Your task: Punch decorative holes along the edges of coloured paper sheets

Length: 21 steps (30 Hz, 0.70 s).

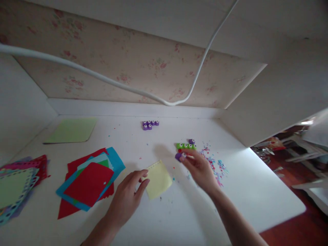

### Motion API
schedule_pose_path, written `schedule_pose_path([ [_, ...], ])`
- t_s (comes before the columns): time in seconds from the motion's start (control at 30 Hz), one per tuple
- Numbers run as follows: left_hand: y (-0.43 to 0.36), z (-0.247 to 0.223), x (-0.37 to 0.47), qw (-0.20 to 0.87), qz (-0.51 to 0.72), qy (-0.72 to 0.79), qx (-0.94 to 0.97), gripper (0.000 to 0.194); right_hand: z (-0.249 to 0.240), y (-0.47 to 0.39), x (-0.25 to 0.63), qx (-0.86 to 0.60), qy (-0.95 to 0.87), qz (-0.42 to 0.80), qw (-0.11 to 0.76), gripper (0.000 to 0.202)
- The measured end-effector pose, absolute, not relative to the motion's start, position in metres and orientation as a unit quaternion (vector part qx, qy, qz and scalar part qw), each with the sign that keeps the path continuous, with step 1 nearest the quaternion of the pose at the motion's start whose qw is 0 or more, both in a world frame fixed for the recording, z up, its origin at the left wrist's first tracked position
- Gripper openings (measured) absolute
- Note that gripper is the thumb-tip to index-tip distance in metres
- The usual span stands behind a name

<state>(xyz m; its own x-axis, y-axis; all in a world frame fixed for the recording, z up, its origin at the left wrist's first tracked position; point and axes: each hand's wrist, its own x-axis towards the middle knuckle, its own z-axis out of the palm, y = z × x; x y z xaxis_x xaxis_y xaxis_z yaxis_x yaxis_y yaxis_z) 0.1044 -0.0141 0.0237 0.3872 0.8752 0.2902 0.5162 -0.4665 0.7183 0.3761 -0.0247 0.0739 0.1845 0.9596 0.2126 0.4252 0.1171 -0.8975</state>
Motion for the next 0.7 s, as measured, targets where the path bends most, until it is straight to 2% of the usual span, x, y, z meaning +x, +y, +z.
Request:
schedule_pose_path([
  [0.1,-0.012,0.024,0.099,0.243,0.335,0.431,0.802,0.019,0.080,0.018,0.423,-0.696,-0.519,0.222,0.443,0.039],
  [0.2,-0.012,0.023,0.099,0.210,0.341,0.418,0.816,0.018,0.077,0.056,0.455,-0.782,-0.553,0.080,0.277,0.033],
  [0.27,-0.012,0.021,0.099,0.186,0.341,0.409,0.826,0.018,0.071,0.072,0.463,-0.798,-0.560,0.045,0.219,0.028],
  [0.53,-0.009,0.016,0.096,0.153,0.329,0.414,0.835,0.018,0.045,0.081,0.459,-0.823,-0.553,0.015,0.128,0.025],
  [0.7,-0.016,0.026,0.098,0.141,0.281,0.396,0.863,0.020,0.054,0.082,0.450,-0.807,-0.575,-0.004,0.137,0.033],
])
